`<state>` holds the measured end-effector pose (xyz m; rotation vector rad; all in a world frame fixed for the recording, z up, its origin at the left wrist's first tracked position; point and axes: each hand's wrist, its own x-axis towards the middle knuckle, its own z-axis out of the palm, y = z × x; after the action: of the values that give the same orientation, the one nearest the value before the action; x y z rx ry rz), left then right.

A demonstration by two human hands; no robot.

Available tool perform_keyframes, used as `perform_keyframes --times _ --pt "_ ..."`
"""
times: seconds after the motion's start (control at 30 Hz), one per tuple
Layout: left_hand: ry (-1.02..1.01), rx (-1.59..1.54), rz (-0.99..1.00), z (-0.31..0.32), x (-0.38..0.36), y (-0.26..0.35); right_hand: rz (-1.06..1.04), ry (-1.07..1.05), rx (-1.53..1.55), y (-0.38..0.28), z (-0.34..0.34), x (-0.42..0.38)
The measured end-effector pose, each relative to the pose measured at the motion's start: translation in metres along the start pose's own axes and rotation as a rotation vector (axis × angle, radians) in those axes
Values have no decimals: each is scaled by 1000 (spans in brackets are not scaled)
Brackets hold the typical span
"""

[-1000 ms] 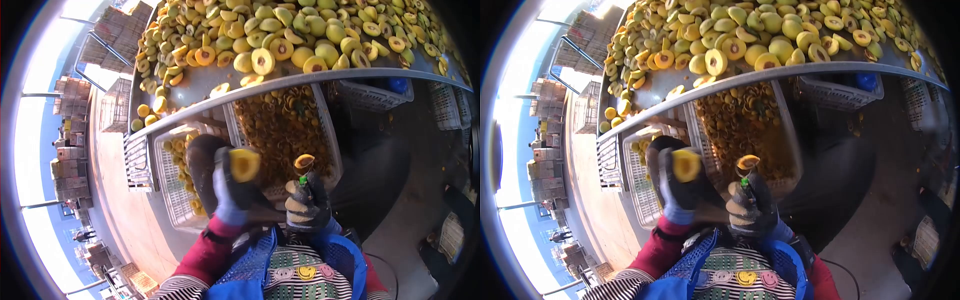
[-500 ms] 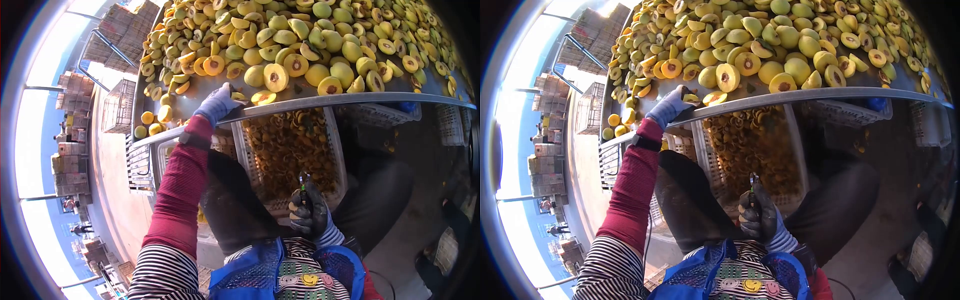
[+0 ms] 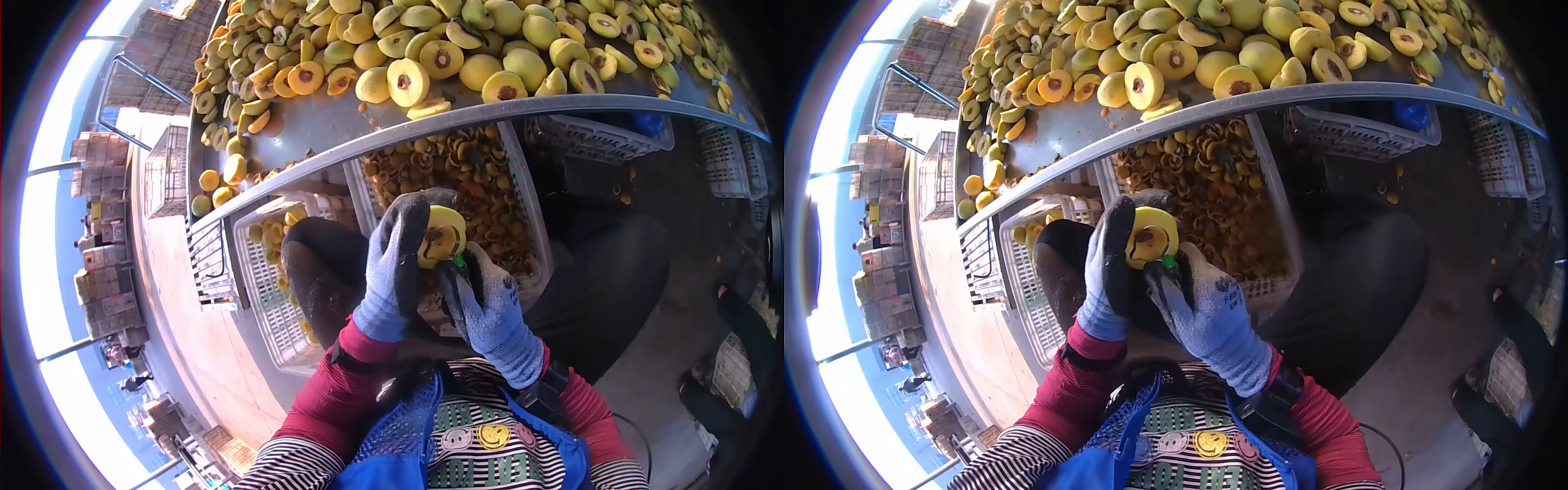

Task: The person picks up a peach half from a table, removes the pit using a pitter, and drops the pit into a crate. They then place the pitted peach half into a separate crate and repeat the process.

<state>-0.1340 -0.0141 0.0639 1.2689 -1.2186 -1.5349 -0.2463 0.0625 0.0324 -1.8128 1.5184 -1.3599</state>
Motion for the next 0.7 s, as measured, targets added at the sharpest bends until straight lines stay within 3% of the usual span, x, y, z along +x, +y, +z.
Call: perform_keyframes --times 0.1,0.2,0.4,0.53,0.6,0.63,0.7 --pt "-8 169 127 1 -8 -12 101 -107 183 -2 -1 -8" --pt "-72 55 33 9 -12 -5 -75 16 -74 -1 5 -25" --pt "-122 150 187 14 -14 -7 24 -23 7 -1 7 -52" --pt "-168 133 167 12 -18 -4 27 -47 46 -9 -6 -53" --pt "-284 109 128 4 -15 -8 1009 -344 1125 -16 -19 -44" --pt "-384 242 316 -2 -14 -14 1009 -342 1127 -12 -14 -43" --pt "-408 274 391 -6 -16 -24 997 -530 2562 -3 -1 -41"
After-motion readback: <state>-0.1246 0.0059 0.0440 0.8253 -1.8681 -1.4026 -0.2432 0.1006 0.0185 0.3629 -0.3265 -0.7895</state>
